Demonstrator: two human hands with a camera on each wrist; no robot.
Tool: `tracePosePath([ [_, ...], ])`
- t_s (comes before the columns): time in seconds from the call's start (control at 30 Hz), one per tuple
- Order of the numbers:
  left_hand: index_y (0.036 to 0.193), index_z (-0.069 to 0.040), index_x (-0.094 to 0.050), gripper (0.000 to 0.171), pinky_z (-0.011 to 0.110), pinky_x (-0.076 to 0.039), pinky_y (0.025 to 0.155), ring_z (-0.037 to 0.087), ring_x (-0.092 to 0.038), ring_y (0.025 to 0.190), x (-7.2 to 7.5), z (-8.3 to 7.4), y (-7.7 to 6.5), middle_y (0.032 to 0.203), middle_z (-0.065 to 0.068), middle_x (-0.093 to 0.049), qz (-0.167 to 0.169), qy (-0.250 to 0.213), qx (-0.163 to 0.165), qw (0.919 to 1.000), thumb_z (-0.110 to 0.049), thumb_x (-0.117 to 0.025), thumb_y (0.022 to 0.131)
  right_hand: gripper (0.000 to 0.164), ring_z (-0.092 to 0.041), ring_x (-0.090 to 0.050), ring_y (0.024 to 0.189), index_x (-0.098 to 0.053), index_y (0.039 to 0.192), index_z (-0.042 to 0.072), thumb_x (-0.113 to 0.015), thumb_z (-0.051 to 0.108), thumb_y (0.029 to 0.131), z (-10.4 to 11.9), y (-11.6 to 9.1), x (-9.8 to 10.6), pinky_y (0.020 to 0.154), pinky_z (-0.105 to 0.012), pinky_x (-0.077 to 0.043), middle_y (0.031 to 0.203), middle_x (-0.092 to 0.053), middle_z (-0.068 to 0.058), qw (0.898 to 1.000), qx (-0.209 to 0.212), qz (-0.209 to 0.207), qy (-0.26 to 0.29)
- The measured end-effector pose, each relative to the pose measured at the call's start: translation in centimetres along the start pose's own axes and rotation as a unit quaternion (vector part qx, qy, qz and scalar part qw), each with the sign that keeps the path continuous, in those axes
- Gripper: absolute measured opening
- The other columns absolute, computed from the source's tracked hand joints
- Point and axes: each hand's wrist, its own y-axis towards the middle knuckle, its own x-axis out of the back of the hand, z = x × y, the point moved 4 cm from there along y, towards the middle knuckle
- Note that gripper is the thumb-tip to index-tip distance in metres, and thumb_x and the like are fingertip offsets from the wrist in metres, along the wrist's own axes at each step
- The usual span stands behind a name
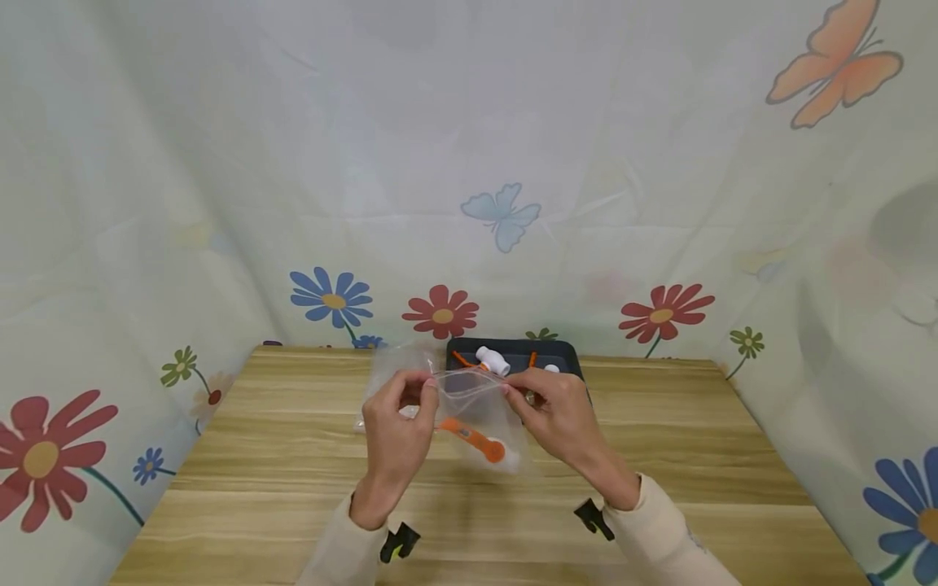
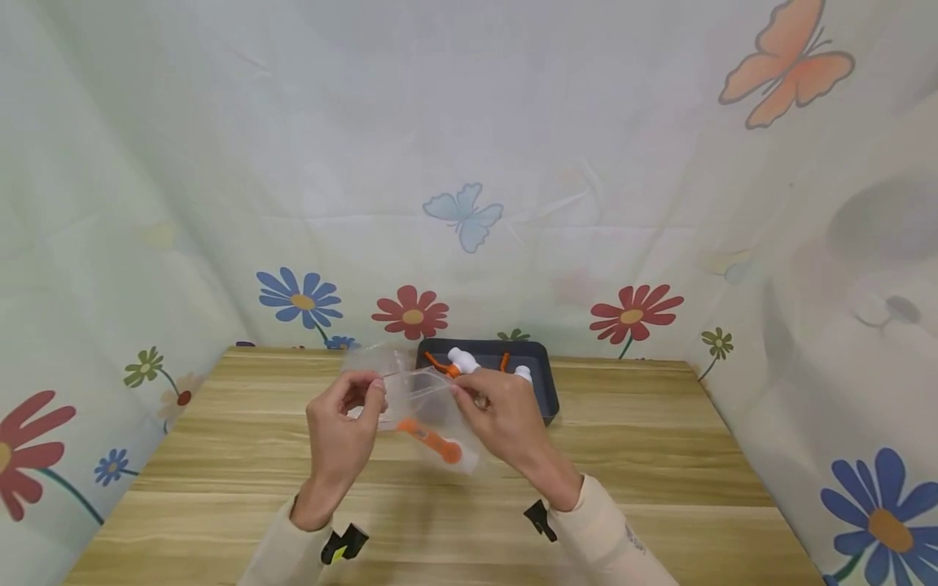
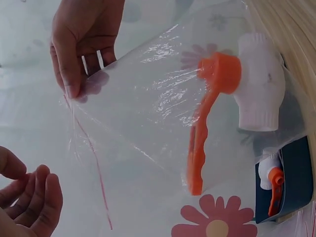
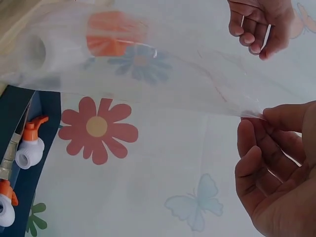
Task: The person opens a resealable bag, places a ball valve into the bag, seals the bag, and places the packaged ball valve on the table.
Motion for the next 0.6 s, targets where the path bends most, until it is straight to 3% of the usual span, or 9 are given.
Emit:
tracePosePath([
  [0.13, 0.090, -0.006, -0.069, 0.006, 0.018, -0.053, 0.064, 0.010, -0.062, 0.066, 0.1, -0.7, 0.1, 0.077, 0.003, -0.068, 0.019, 0.020, -0.037, 0.9989, -0.002, -0.065, 0.088, 0.004, 0.000, -0.042, 0.054, -0.076, 0.086, 0.008, -0.074, 0.011, 0.087, 0.1, 0.1, 0.4, 0.051, -0.012, -0.035, 0.069, -0.065, 0.004, 1.000, 0.001, 0.004, -0.003],
  [0.27, 0.095, -0.006, -0.068, 0.008, 0.024, -0.054, 0.071, 0.012, -0.062, 0.076, -0.3, -1.4, 0.3, 0.086, 0.003, -0.067, 0.076, 0.047, -0.059, 0.9942, -0.006, -0.066, 0.088, 0.002, -0.001, -0.046, 0.056, -0.075, 0.085, 0.009, -0.076, 0.010, 0.084, 0.3, 0.1, 0.8, 0.052, -0.015, -0.040, 0.071, -0.067, 0.004, 1.000, -0.010, 0.009, -0.010],
  [0.43, 0.109, -0.008, -0.067, 0.023, 0.033, -0.055, 0.086, 0.015, -0.061, 0.099, -1.1, -2.3, 0.3, 0.106, 0.002, -0.066, 0.166, 0.086, -0.068, 0.9801, -0.015, -0.070, 0.088, 0.006, -0.007, -0.048, 0.057, -0.073, 0.086, 0.011, -0.077, 0.008, 0.083, 0.6, 0.2, 0.9, 0.052, -0.018, -0.042, 0.072, -0.065, 0.004, 1.000, -0.005, 0.014, -0.027],
  [0.6, 0.123, -0.011, -0.062, 0.038, 0.036, -0.052, 0.096, 0.017, -0.057, 0.115, -2.1, -2.4, 0.3, 0.122, 0.002, -0.063, 0.222, 0.121, -0.080, 0.9642, -0.021, -0.072, 0.088, 0.008, -0.007, -0.048, 0.058, -0.072, 0.087, 0.009, -0.077, 0.006, 0.082, 1.1, 0.1, 0.9, 0.053, -0.020, -0.043, 0.074, -0.066, 0.003, 0.999, 0.013, 0.016, -0.032],
])
